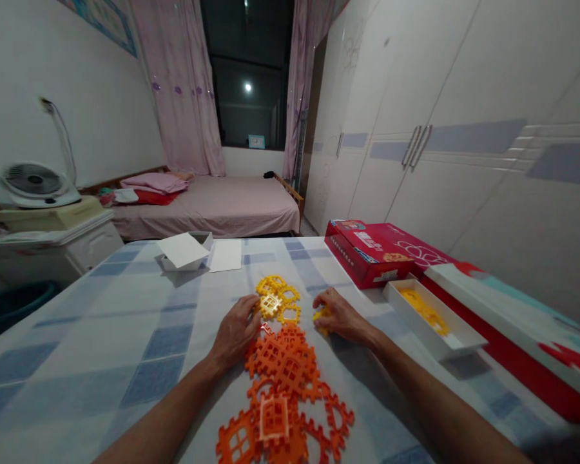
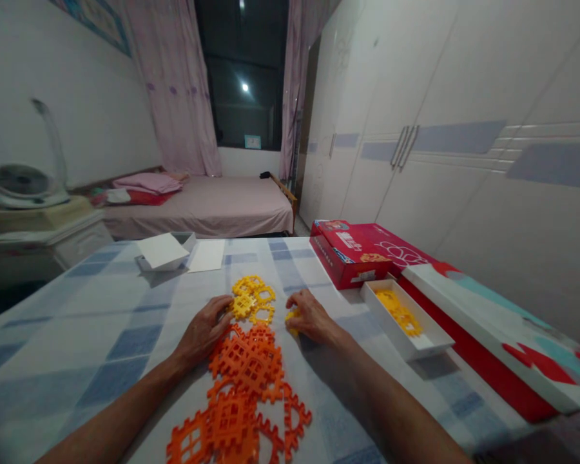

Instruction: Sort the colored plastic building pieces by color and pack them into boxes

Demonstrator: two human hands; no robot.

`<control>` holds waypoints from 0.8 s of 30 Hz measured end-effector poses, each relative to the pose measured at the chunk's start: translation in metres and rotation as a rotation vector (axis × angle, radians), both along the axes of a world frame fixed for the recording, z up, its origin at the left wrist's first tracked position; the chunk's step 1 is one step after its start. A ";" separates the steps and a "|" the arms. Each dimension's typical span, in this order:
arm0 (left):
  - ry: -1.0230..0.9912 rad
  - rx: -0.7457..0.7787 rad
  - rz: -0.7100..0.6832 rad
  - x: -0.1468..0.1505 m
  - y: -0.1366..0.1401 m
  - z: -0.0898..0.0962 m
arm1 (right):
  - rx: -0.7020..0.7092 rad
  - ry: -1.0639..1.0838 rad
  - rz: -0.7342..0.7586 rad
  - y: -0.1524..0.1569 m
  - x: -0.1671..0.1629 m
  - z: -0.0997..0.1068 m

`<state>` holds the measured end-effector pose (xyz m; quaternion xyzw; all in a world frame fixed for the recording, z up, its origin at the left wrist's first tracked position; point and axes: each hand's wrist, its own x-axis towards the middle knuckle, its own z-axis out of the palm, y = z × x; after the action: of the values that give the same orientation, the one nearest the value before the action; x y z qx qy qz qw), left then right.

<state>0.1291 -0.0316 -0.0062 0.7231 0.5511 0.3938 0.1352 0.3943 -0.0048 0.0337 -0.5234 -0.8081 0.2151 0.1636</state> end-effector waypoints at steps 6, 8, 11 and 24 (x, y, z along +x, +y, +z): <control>0.012 -0.002 -0.006 -0.005 0.004 -0.008 | 0.182 0.167 -0.167 -0.015 0.042 0.024; 0.021 -0.002 -0.012 -0.006 0.005 -0.009 | 0.270 0.181 -0.311 -0.018 0.079 0.039; 0.036 -0.006 -0.012 -0.007 0.005 -0.009 | 0.337 0.153 -0.493 -0.020 0.146 0.053; 0.035 -0.007 0.003 -0.005 0.004 -0.004 | 0.386 -0.050 -0.621 -0.025 0.195 0.040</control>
<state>0.1241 -0.0271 -0.0102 0.7285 0.5558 0.3795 0.1277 0.5895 -0.0300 0.0741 -0.7083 -0.6402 -0.0141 0.2972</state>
